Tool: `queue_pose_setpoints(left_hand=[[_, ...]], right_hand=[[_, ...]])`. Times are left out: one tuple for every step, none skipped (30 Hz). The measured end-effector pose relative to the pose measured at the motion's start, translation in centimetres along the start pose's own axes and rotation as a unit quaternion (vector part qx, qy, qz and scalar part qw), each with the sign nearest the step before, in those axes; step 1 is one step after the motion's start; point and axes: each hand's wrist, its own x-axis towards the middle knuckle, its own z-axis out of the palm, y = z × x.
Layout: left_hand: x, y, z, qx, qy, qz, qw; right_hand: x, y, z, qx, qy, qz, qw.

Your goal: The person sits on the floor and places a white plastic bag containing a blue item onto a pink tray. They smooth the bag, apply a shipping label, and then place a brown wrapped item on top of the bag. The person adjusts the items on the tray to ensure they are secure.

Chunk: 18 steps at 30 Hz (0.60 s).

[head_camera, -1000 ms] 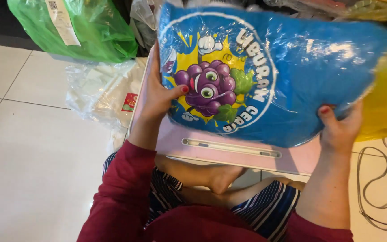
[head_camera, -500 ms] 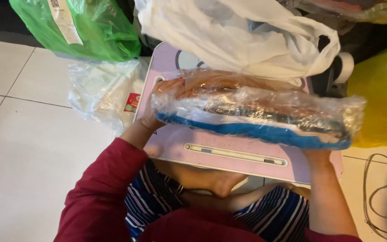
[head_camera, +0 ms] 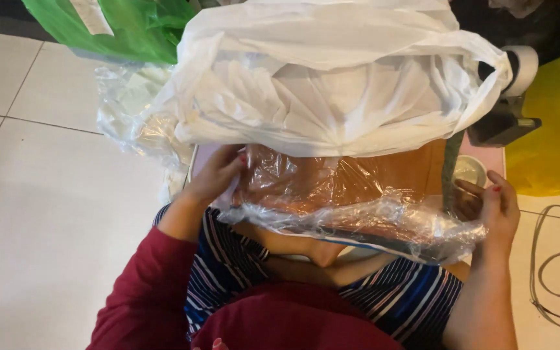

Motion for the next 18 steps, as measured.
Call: queue_pose_setpoints(left_hand=[[0.3, 0.8, 1.3, 0.018, -0.062, -0.036, 0.997], [0.7, 1.1, 1.8, 0.018, -0.062, -0.037, 0.997], [1.0, 1.2, 2.6, 0.053, -0.014, -0.007, 0.998], [1.4, 1.3, 3.4, 0.087, 0.034, 0.022, 0.995], [0.9, 2.7, 3.9, 0.088, 0.032, 0.027, 0.995], [0.6, 4.1, 4.4, 0.019, 0.049, 0.023, 0.998], [0.2, 5.6, 4.6, -0.047, 0.070, 0.018, 0.996], [1.1, 6.6, 4.6, -0.045, 0.072, 0.022, 0.996], [1.4, 7.0, 4.7, -0.064, 0.051, 0.064, 0.995], [1.7, 7.4, 4.8, -0.083, 0.030, 0.105, 0.991], [2.9, 7.3, 4.7, -0.084, 0.032, 0.100, 0.991], [4.0, 7.1, 4.7, -0.086, 0.032, 0.118, 0.989], [5.6, 7.2, 4.7, -0.088, 0.031, 0.142, 0.985], [6.6, 5.6, 4.7, -0.089, 0.032, 0.142, 0.985], [8.0, 4.3, 4.6, -0.073, 0.026, 0.141, 0.987], [9.4, 3.0, 4.5, -0.057, 0.019, 0.139, 0.988], [9.0, 2.4, 3.9, -0.058, 0.017, 0.143, 0.988], [8.7, 1.8, 3.2, -0.020, 0.006, 0.121, 0.992]], right_hand=[[1.0, -0.9, 0.0, 0.020, -0.006, 0.106, 0.994], [2.4, -0.6, 0.7, 0.020, -0.007, 0.107, 0.994], [3.4, -0.1, 0.9, -0.095, -0.077, 0.053, 0.991], [4.5, 0.4, 1.2, -0.209, -0.147, -0.002, 0.967], [3.5, -1.6, 1.9, -0.208, -0.143, -0.004, 0.968], [2.7, -3.6, 2.6, -0.157, -0.131, -0.030, 0.978], [2.1, -5.5, 3.8, -0.104, -0.123, -0.057, 0.985], [2.5, -6.5, 4.0, -0.101, -0.124, -0.060, 0.985], [2.6, -7.1, 3.9, -0.118, -0.110, -0.082, 0.984], [2.6, -7.7, 4.0, -0.135, -0.095, -0.104, 0.981], [3.3, -7.3, 4.0, -0.137, -0.099, -0.099, 0.981], [4.1, -6.8, 4.1, -0.099, -0.109, -0.132, 0.980], [5.2, -6.6, 4.2, -0.060, -0.116, -0.170, 0.977], [6.2, -5.6, 4.4, -0.062, -0.117, -0.170, 0.976], [7.5, -4.7, 4.7, -0.129, -0.114, -0.094, 0.981], [8.8, -3.9, 5.0, -0.195, -0.109, -0.017, 0.975], [8.8, -3.9, 4.3, -0.195, -0.106, -0.019, 0.975], [9.0, -3.9, 3.7, -0.195, -0.120, 0.009, 0.973]])
